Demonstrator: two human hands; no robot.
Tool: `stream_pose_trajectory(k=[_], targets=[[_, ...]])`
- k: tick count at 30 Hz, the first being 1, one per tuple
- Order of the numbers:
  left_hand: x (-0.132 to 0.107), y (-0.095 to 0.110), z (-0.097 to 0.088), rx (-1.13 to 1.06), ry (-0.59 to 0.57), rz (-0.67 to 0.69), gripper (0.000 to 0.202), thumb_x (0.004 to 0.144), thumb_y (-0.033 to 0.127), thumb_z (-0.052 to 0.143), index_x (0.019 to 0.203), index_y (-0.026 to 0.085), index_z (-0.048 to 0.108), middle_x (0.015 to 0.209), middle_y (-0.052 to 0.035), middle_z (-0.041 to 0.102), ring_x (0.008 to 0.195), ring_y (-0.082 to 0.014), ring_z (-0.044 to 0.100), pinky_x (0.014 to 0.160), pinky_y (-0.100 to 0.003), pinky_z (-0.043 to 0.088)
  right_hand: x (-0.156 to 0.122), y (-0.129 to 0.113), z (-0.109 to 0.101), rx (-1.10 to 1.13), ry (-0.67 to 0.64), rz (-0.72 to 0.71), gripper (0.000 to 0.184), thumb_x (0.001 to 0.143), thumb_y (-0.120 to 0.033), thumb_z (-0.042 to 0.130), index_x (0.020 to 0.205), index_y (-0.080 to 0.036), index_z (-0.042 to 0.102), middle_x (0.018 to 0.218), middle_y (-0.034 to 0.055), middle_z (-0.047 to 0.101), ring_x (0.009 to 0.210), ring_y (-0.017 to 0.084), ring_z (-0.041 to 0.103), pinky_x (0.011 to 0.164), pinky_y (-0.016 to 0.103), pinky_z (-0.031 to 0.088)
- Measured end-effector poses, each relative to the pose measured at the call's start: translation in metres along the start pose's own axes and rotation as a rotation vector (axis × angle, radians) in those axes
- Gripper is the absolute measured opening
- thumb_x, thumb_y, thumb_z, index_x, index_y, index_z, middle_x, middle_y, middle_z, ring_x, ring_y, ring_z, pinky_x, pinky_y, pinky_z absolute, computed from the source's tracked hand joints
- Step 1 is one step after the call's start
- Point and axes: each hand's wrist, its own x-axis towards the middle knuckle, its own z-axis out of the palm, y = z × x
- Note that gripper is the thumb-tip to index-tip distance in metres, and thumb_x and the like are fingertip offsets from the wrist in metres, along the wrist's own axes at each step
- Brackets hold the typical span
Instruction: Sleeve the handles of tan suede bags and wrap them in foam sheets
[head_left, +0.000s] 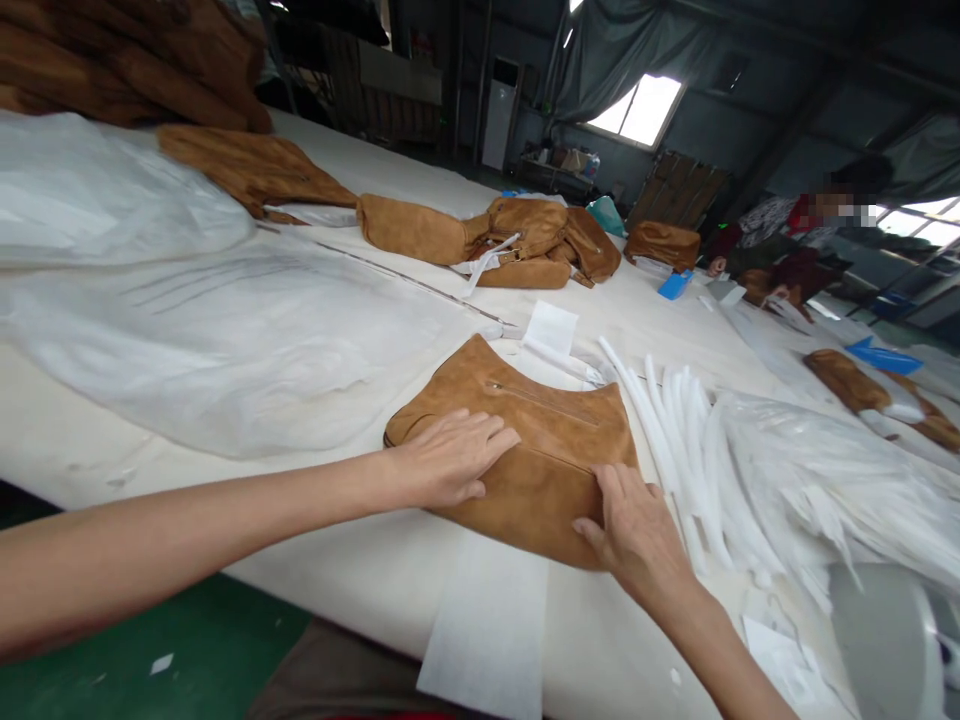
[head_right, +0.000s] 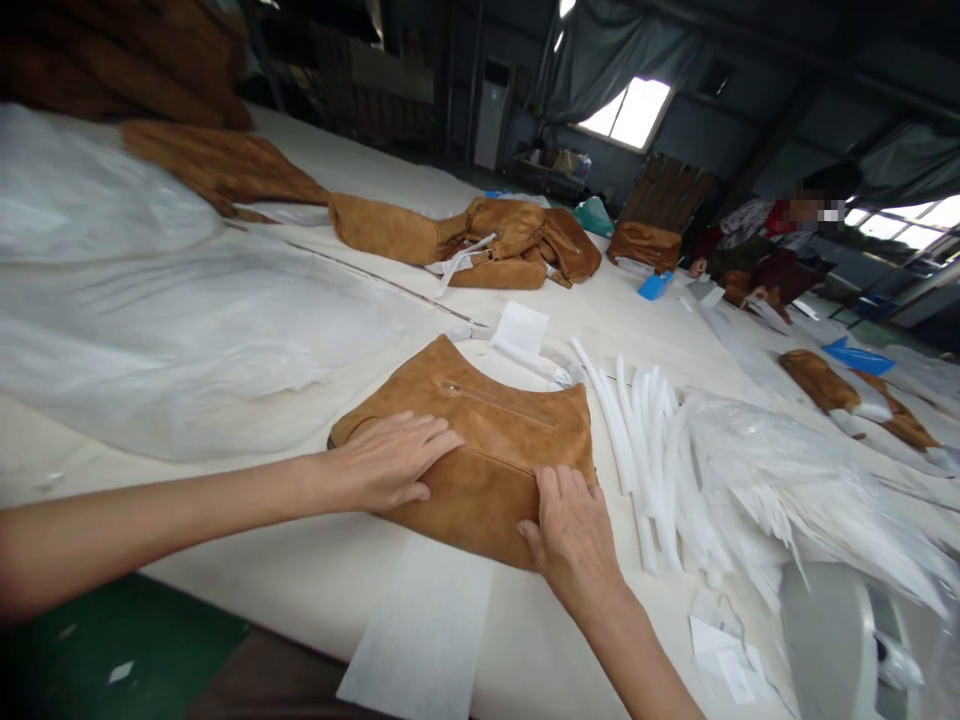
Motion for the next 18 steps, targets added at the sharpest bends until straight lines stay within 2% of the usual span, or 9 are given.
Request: stream_pose_trajectory(k=[3,6,9,12,15,18], targets=[[0.002,-0.004,0.013,0.08,0.035,0.018,0.033,0.078,0.02,0.075,0.1,0.02,0.05,0.097,-0.0039,0.061,0.085,-0.0228,0.057,0.068,-0.034,0.033,-0.002,0.002,0.022,-0.1,0.133,-0.03,0.018,0.084,-0.015,0.056,0.086,-0.023,0.04,0.078,0.0021,0.051,0.071,0.021,0.049,0.063,0.031,0.032],[-0.003,-0.013,0.016,0.112,0.047,0.062,0.032,0.079,0.021,0.075,0.1,0.021,0.05,0.098,-0.0039,0.062,0.086,-0.0225,0.056,0.068,-0.035,0.033,-0.013,0.007,0.038,-0.109,0.243,-0.101,0.015,0.091,-0.011,0.049,0.084,-0.022,0.041,0.074,0.0019,0.048,0.069,0.021,0.045,0.063,0.031,0.032],[-0.014,-0.025,0.013,0.103,0.025,0.062,0.026,0.08,0.017,0.071,0.095,0.022,0.05,0.097,-0.0033,0.062,0.086,-0.0215,0.055,0.068,-0.035,0.034,-0.022,0.009,0.045,-0.08,0.311,-0.167,0.018,0.092,-0.007,0.045,0.083,-0.022,0.044,0.072,0.0015,0.045,0.068,0.02,0.042,0.063,0.032,0.031],[-0.027,-0.036,0.01,0.081,0.025,0.047,0.017,0.083,0.013,0.063,0.09,0.023,0.051,0.095,-0.0033,0.061,0.086,-0.0214,0.053,0.069,-0.034,0.036,-0.025,0.01,0.049,-0.043,0.327,-0.231,0.022,0.093,-0.004,0.043,0.08,-0.021,0.046,0.07,0.0016,0.045,0.066,0.019,0.041,0.062,0.032,0.031],[-0.042,-0.046,0.011,0.051,0.063,0.006,0.017,0.083,0.009,0.057,0.086,0.024,0.051,0.091,-0.0036,0.059,0.083,-0.0215,0.051,0.071,-0.033,0.039,-0.028,0.013,0.053,-0.014,0.321,-0.298,0.02,0.093,-0.003,0.042,0.088,-0.019,0.054,0.074,0.0042,0.051,0.067,0.019,0.042,0.062,0.032,0.031],[-0.057,-0.051,0.019,0.015,0.145,-0.015,0.022,0.089,0.006,0.043,0.078,0.023,0.05,0.085,-0.0045,0.057,0.079,-0.021,0.049,0.071,-0.032,0.04,-0.034,0.02,0.062,-0.011,0.337,-0.364,0.032,0.092,-0.003,0.04,0.113,-0.018,0.061,0.081,0.0069,0.057,0.069,0.02,0.045,0.063,0.034,0.033]])
